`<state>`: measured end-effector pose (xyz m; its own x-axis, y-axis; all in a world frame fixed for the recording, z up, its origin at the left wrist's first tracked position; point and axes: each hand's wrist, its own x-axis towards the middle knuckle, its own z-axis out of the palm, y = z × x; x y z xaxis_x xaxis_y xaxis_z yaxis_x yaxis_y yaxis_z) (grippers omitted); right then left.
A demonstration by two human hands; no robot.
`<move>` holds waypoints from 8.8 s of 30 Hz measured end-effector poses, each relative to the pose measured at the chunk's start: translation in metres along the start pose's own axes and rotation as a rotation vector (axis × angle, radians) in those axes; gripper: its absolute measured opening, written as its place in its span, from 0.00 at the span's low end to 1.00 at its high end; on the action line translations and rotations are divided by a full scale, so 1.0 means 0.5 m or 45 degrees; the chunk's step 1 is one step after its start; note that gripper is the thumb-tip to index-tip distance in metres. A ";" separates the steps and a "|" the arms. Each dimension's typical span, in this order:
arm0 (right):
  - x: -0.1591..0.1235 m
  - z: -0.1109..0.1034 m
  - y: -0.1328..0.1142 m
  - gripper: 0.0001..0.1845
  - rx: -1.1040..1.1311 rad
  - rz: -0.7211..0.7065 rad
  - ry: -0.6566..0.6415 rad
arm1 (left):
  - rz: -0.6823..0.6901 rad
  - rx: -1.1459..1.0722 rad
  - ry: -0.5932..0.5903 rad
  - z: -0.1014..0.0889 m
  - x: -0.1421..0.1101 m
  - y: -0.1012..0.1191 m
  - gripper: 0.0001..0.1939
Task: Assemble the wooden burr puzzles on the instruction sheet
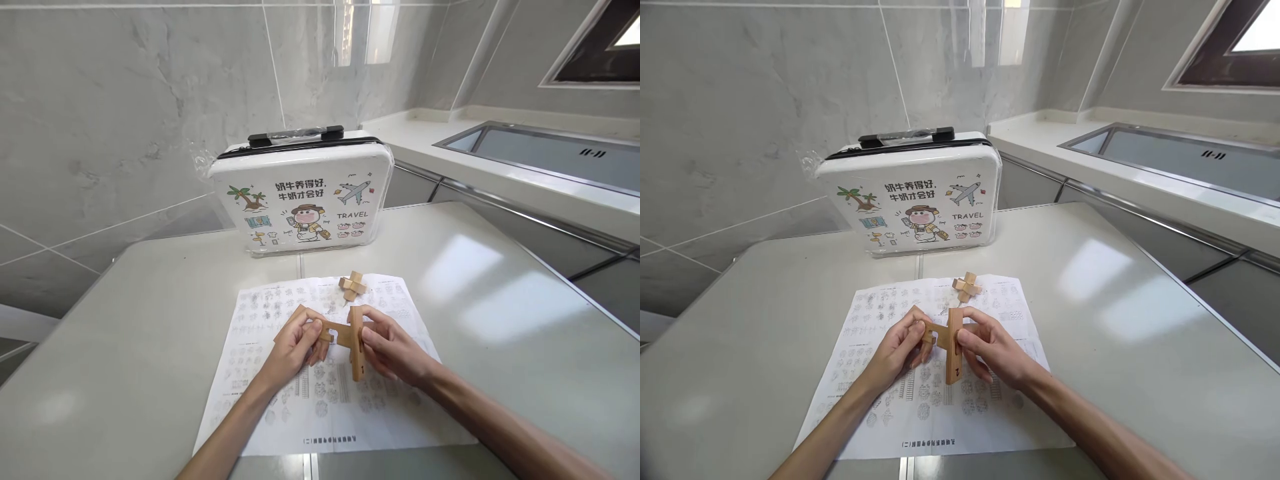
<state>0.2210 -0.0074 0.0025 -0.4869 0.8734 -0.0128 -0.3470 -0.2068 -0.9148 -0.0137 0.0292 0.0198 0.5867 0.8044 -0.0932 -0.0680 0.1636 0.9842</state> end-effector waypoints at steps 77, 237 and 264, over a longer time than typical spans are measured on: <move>0.012 -0.005 0.043 0.10 -1.736 -0.340 0.389 | 0.374 1.556 0.387 0.011 0.004 -0.041 0.14; 0.005 -0.007 -0.040 0.20 -0.241 0.222 -0.383 | 0.298 0.409 0.018 0.011 -0.009 0.005 0.35; 0.008 0.011 0.004 0.15 -0.853 -0.126 0.281 | 0.132 0.464 0.345 0.028 -0.006 0.002 0.29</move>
<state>0.2137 -0.0068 0.0027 -0.2799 0.9577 0.0666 0.2208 0.1317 -0.9664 -0.0043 0.0188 0.0231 0.3563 0.9341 0.0205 0.2008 -0.0980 0.9747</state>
